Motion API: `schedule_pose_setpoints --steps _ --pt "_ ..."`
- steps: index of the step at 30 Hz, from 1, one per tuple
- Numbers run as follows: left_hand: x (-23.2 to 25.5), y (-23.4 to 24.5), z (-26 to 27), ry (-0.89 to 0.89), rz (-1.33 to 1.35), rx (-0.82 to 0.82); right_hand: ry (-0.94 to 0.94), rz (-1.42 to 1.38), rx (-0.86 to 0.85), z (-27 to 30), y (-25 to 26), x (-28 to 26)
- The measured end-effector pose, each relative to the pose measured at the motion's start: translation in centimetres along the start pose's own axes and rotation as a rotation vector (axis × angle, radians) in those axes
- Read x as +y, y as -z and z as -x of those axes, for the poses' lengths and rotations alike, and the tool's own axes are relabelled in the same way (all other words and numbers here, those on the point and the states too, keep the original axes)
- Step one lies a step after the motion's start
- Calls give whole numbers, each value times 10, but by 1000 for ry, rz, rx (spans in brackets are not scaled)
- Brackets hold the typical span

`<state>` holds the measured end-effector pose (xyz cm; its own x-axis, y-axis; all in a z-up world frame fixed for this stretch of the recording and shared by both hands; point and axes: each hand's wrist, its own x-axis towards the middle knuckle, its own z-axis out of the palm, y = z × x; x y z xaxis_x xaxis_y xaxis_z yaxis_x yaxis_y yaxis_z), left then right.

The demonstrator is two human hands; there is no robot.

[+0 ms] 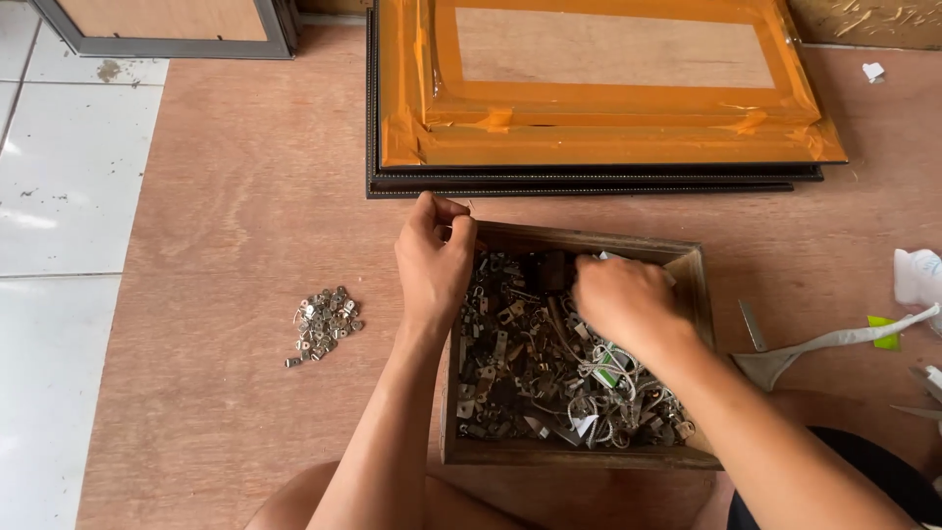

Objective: Sorting small metal frame hangers from a box of mixed hardware and placing them in a pile on a wooden surface.

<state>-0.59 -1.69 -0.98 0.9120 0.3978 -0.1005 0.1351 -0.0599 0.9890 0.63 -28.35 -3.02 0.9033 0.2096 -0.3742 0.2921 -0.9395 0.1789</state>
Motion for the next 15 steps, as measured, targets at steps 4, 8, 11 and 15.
schedule_pose_setpoints --steps 4,8,11,15 --pt "12 -3 10 -81 -45 16 14 -128 45 17 6 -41" --pt "15 -3 14 -303 -155 47 175 -105 45 55 61 -86" --pt "16 -1 14 -424 -204 36 295 -134 -59 73 51 -107" --pt "6 0 12 -533 -321 -82 370 -266 -120 78 77 -98"
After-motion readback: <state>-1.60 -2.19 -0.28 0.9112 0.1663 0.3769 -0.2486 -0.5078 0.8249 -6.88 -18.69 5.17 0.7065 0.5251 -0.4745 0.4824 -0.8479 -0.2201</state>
